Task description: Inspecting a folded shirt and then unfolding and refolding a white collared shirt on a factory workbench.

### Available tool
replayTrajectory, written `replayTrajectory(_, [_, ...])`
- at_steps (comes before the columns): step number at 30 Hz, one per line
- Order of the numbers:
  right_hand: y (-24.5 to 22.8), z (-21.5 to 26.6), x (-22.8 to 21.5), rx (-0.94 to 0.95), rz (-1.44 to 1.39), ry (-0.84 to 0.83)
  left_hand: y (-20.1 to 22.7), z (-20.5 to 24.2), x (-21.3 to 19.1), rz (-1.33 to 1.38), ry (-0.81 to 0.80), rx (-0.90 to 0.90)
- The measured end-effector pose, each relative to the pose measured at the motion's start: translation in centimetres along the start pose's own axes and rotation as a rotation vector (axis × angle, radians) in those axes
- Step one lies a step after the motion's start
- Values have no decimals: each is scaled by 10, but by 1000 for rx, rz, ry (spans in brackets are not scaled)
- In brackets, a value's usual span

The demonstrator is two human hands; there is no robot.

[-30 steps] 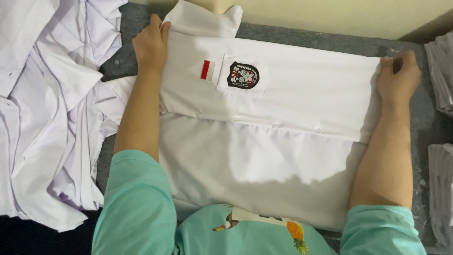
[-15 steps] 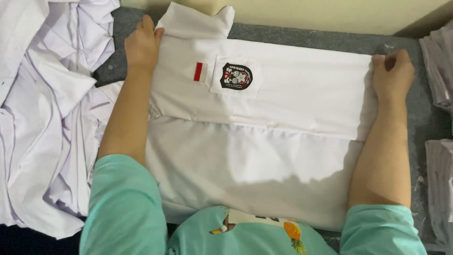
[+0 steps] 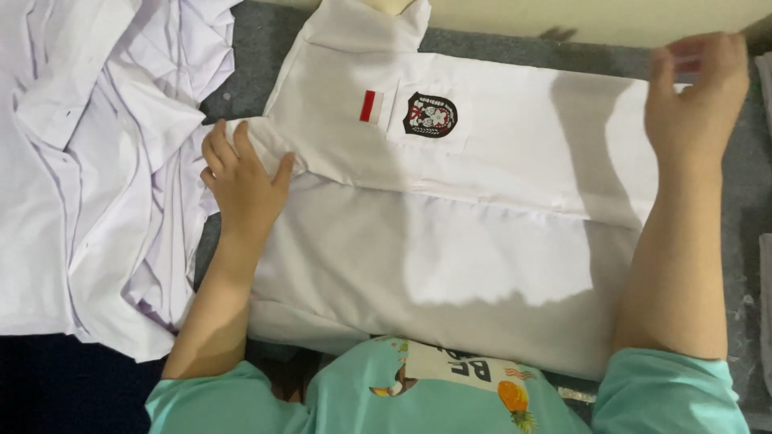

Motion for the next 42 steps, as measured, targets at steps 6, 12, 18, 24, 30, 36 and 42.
replayTrajectory(6, [-141,24,59,156,6,-531,-39,-6,43,173,-47,-131])
replayTrajectory(12, [-117,113,88,392,264,-943,-58,-13,87,378,16,-58])
replayTrajectory(18, [-64,118,49,603,196,-752,-52,-13,66,463,110,-10])
replayTrajectory(24, [-37,123,17,750,228,-678,-48,-13,64,435,111,10])
replayTrajectory(30, [-30,126,15,701,255,-658,-40,-6,68,70,118,40])
replayTrajectory(36, [-17,106,13,639,183,-604,-7,0,3,-181,-247,61])
replayTrajectory(42, [-86,55,118,408,-31,-629,181,-31,5,169,-90,291])
Point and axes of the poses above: each hand's wrist, its own z-axis away from the middle knuckle, its own x-axis out of the palm, y = z × x, the point moved 8 cm from there along -z, towards the middle knuckle, and after that the axes turned 11 degrees about -z, right-handed, at the moved point
